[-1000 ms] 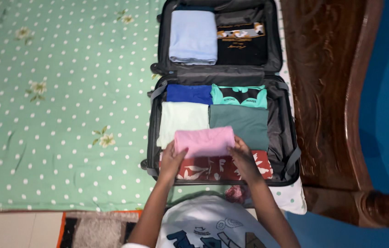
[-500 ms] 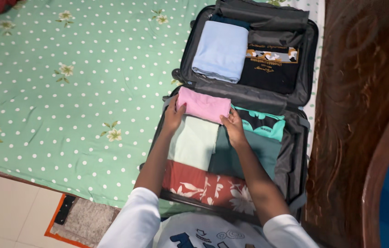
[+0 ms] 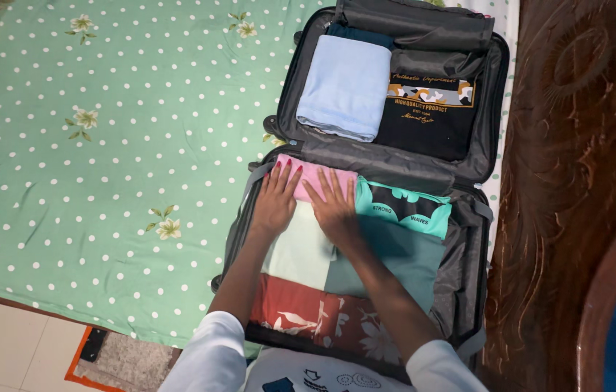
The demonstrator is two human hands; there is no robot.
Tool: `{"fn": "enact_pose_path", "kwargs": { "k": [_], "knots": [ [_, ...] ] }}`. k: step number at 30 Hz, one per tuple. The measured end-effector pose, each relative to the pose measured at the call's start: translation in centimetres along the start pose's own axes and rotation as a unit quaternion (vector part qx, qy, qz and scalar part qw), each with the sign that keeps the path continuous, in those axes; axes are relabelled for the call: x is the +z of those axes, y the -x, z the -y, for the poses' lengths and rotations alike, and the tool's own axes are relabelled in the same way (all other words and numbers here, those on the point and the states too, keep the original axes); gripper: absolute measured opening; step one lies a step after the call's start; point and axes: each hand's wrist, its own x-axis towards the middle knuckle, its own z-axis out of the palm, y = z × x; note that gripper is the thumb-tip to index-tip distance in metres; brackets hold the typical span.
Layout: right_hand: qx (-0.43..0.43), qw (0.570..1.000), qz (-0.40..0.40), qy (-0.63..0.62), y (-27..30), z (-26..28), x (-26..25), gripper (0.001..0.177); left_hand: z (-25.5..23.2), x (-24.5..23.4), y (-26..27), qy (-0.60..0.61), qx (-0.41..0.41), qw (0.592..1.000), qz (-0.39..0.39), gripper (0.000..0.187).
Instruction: The person folds several garments on a bed and places them into an open suitcase. They fold a pink top, a grey shirt, and a blue striped shirt, arranging each neatly inside the suitcase.
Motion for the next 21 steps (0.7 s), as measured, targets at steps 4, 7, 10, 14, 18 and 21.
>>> {"fn": "enact_pose_path", "kwargs": {
  "k": [4, 7, 10, 14, 18, 21],
  "knots": [
    [-0.023, 0.999, 0.026, 0.030, -1.9, -0.1, 0.6, 0.067, 0.3, 0.6, 0.1, 0.003, -0.023, 1.000, 0.013, 0.069],
    [-0.019, 0.999, 0.041, 0.028, -2.1, -0.5, 1.7, 0.068, 0.8, 0.9, 0.2, -0.082, -0.032, 0.995, 0.042, 0.070],
    [-0.022, 0.998, 0.047, 0.040, -1.6, -1.2, 2.4, 0.069, 2.1, 1.6, -0.2, -0.134, -0.018, 0.991, 0.014, 0.069],
    [-0.034, 0.998, 0.039, 0.037, -1.7, -1.9, 3.3, 0.070, 5.5, 1.8, -1.3, -0.143, -0.028, 0.989, -0.001, 0.048],
    [-0.040, 0.998, 0.040, 0.038, -1.6, -2.1, 3.3, 0.073, 7.0, 0.8, -2.4, -0.094, -0.065, 0.993, 0.008, 0.020],
    [-0.037, 0.998, 0.046, 0.026, -1.4, -2.1, 2.9, 0.075, 6.5, -0.5, -3.0, 0.078, -0.208, 0.968, -0.116, 0.011]
  ]
}}
